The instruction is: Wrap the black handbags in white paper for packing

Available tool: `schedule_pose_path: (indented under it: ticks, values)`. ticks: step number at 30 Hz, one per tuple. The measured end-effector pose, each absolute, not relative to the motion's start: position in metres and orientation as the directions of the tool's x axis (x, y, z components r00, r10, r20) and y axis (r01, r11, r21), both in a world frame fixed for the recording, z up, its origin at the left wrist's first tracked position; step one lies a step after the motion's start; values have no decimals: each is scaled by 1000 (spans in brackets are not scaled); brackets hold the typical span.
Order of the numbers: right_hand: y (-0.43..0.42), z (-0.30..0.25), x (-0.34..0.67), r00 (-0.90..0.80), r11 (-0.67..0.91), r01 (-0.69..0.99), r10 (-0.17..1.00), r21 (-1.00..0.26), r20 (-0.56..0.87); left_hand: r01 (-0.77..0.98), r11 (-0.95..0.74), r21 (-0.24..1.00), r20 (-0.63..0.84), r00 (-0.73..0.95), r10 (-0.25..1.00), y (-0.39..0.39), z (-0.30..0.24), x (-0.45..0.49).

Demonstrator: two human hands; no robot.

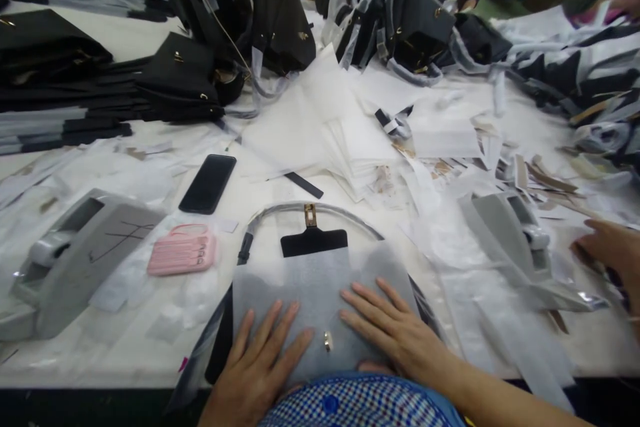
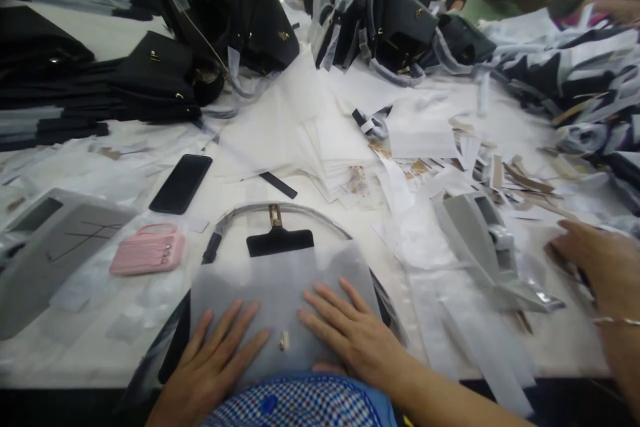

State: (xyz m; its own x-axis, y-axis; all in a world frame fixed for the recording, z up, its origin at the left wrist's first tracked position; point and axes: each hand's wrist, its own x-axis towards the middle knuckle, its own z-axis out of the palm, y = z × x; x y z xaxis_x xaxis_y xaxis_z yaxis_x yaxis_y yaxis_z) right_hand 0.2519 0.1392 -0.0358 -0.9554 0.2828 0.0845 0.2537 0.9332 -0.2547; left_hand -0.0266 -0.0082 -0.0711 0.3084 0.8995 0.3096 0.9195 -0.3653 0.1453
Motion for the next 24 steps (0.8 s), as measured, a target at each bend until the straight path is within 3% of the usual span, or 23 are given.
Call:
schedule_pose_path:
  ticks: [3, 7, 15, 20, 24]
  values:
    - [153, -35, 254, -948, 926, 212, 272, -312, 164, 910, -373, 182, 309, 307, 900, -3, -66, -39]
    - [170, -17, 246, -929, 881, 262, 340, -395, 143, 868, -485, 104, 225, 454, 862, 21, -32, -57]
    - [185, -11, 207, -911, 876, 381, 411, -296, 45, 933, -340, 118, 220, 309, 925, 72, -13, -37]
    - [194, 10, 203, -906, 857, 376, 420, -354, 56, 932, -293, 214, 255, 236, 938, 68, -1, -41]
    - [198, 23, 205, -931, 854, 276, 353, -441, 99, 890, -303, 340, 235, 231, 944, 64, 10, -45]
